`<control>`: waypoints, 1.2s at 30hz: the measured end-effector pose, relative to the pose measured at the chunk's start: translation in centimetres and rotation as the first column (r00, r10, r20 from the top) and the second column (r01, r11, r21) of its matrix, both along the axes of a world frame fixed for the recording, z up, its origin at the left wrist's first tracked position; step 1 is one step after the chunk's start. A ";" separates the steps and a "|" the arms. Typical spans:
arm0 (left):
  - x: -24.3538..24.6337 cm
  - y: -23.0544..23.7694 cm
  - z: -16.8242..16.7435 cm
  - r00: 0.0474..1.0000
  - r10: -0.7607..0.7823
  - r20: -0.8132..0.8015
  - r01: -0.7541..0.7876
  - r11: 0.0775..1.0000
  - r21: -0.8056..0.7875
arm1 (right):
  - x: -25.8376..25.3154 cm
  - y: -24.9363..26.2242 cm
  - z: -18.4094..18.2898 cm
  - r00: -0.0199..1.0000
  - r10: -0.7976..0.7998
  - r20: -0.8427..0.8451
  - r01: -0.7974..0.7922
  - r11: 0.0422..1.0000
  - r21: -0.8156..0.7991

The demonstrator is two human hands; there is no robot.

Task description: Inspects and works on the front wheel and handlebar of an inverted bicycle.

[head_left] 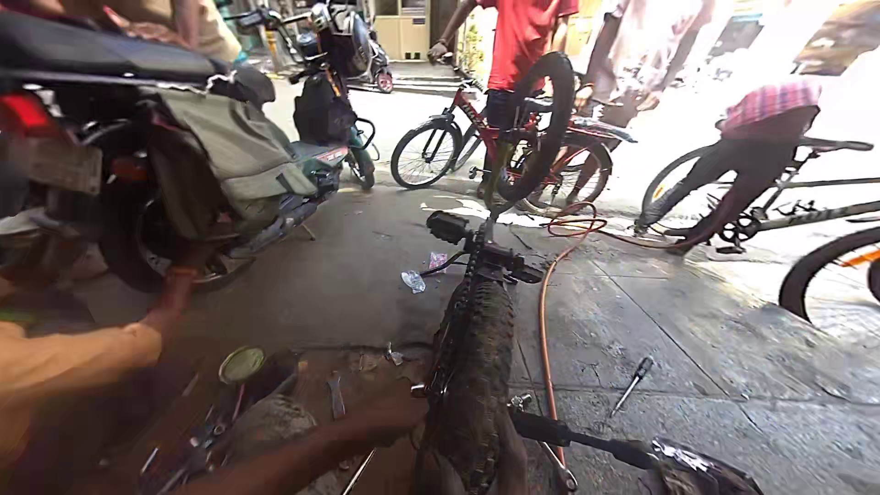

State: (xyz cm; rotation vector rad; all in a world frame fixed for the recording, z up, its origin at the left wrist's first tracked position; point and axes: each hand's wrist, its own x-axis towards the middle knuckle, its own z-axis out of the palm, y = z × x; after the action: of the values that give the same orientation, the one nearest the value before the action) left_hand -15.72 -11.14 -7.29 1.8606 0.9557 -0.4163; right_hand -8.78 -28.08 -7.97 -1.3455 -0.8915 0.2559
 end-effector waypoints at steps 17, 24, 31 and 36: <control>0.6 0.6 -2.6 0.988 -0.147 -0.045 0.153 0.917 0.369 | 0.0 0.2 -1.3 0.999 -0.018 -0.040 0.020 0.999 0.042; -0.3 0.0 -4.0 0.986 -0.162 0.044 0.130 0.905 0.404 | 0.0 -0.3 -1.9 0.998 0.003 -0.057 -0.001 0.999 0.035; -1.4 -0.9 -1.7 0.984 0.069 0.164 -0.087 0.991 0.106 | -0.3 0.1 -0.6 1.000 -0.025 -0.016 0.025 0.999 0.026; -5.2 1.0 -0.6 0.850 0.429 0.305 -0.449 0.893 -0.004 | 0.6 0.1 0.2 0.989 0.081 -0.123 -0.075 0.995 0.059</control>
State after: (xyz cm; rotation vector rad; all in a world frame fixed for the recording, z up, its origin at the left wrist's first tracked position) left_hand -20.87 -10.14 -7.90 1.6340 1.1529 0.1769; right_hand -8.22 -28.00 -7.74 -1.2317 -0.8406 0.3703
